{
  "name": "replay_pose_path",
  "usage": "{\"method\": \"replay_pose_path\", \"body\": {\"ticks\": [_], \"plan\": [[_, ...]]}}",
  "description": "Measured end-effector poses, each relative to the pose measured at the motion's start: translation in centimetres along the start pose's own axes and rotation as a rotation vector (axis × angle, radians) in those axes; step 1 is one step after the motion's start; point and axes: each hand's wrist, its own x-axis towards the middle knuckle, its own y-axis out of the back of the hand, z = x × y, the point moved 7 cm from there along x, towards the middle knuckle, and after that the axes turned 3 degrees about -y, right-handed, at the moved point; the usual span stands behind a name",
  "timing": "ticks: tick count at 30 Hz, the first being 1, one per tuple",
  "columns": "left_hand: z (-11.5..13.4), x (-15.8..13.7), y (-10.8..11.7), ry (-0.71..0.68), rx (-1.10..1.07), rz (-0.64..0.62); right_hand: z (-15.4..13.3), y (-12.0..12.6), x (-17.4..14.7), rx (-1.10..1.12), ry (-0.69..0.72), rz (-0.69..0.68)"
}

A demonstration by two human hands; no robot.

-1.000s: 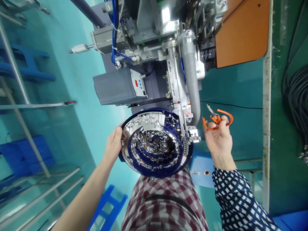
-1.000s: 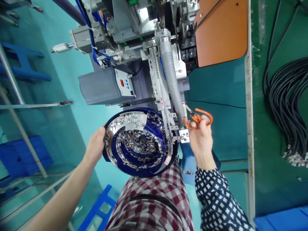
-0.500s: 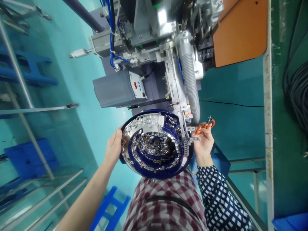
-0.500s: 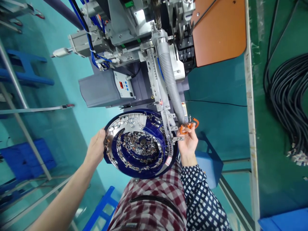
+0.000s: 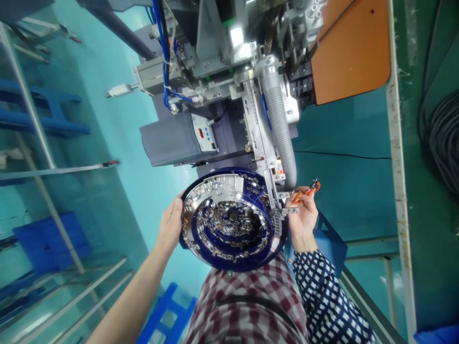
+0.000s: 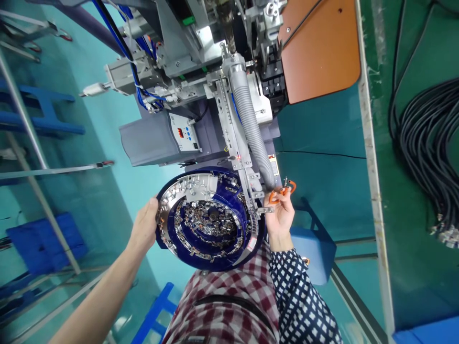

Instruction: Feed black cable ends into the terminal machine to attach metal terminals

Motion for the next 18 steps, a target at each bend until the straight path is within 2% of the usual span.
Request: {"method": "replay_pose_path", "body": {"ticks": [7,18], "plan": [[-0.02,0.17,-0.24,-0.036,-0.029,-0.025,0.02,-0.03,-0.10,-0.015,-0.032,-0.037],[-0.73,0.35,-0.55,-0.013,-0.111,-0.043,-0.12,0.51,0.10,-0.029,-0.042,0.016]]}}
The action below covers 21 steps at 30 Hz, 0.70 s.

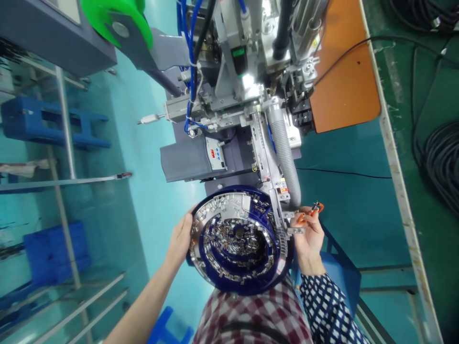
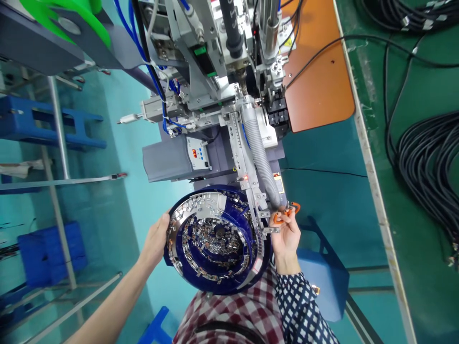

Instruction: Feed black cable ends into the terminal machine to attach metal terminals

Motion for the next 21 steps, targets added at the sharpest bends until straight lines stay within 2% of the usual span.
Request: {"method": "replay_pose_path", "body": {"ticks": [8,21], "plan": [[0.75,-0.11,-0.26,-0.030,-0.016,-0.039,0.20,-1.02,-0.08,0.034,-0.050,-0.124],[-0.04,0.13,-0.04,-0.017,-0.017,-0.019,0.19,-0.88,-0.11,-0.011,-0.039,-0.070]]}}
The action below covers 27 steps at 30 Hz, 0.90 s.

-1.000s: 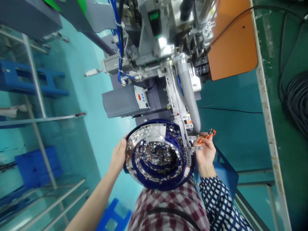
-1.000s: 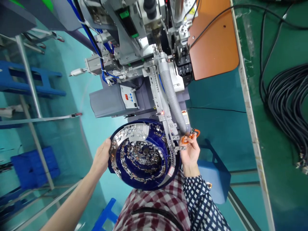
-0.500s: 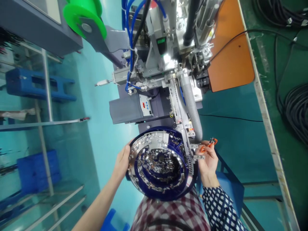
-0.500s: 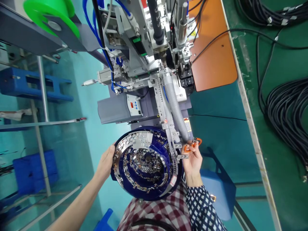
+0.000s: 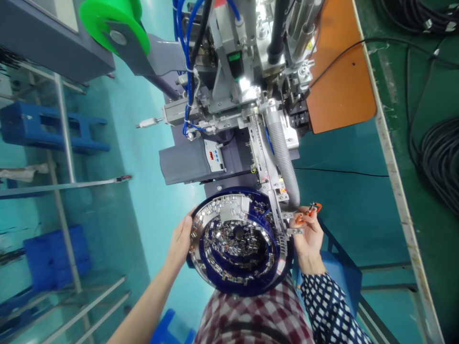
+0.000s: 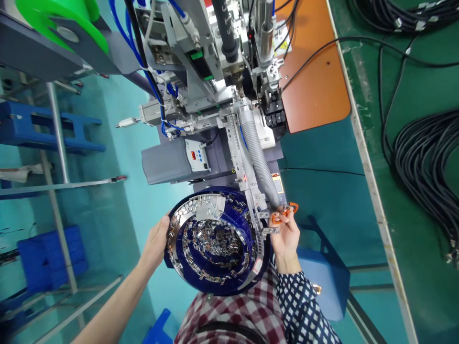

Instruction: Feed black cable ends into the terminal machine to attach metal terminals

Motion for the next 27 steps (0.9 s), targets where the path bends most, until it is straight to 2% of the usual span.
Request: {"method": "replay_pose_path", "body": {"ticks": [5,11,18,27], "plan": [[-0.4,0.1,0.3,0.022,0.012,-0.001,-0.1,0.3,0.2,-0.016,-0.046,0.047],[0.4,-0.1,0.3,0.007,0.043,-0.009,-2.5,0.8,-0.4,-0.015,0.088,0.080],[1.3,-0.3,0.3,-0.024,0.044,-0.031,-3.4,1.1,-1.2,-0.102,0.088,0.109],[0.4,0.1,0.3,-0.003,0.015,-0.040,-4.4,0.6,-2.1,-0.048,0.049,0.045]]}}
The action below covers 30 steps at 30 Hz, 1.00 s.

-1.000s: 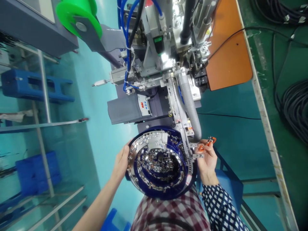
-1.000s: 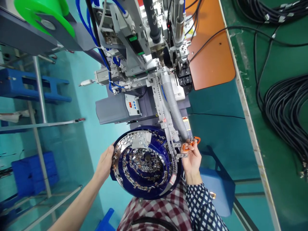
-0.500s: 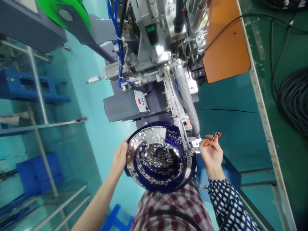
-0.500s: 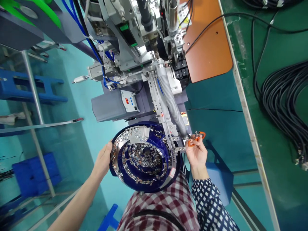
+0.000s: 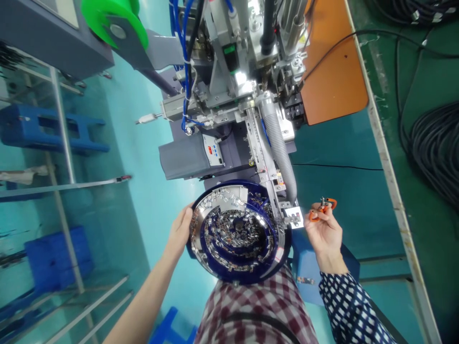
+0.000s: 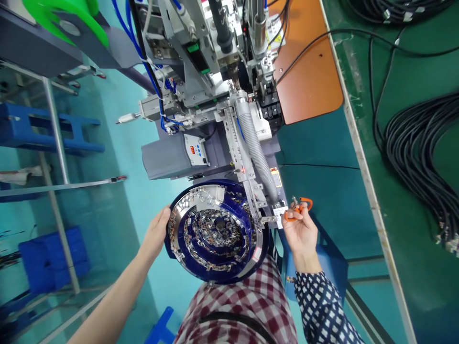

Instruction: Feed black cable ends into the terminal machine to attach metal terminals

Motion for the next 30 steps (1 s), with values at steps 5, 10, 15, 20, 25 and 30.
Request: {"method": "replay_pose_path", "body": {"ticks": [5,10,15,20,25,30], "plan": [[0.2,-0.1,0.2,-0.018,-0.016,0.020,-0.3,-0.1,-0.3,-0.010,0.009,0.000],[1.1,-0.5,0.5,-0.060,0.008,0.029,0.4,-0.4,-0.5,0.019,-0.034,-0.026],[1.3,-0.7,0.4,-0.031,0.035,0.028,0.8,-0.3,-0.6,0.000,-0.047,-0.014],[1.4,-0.6,0.2,-0.060,0.062,0.021,0.4,-0.5,-0.5,-0.081,0.005,0.020],[1.4,-0.6,0.4,-0.051,0.098,0.034,-1.2,-3.1,-1.5,-0.321,0.232,0.006],[1.2,-0.6,0.3,-0.040,0.074,0.043,-2.2,-10.2,-3.6,-0.813,0.537,-0.050]]}}
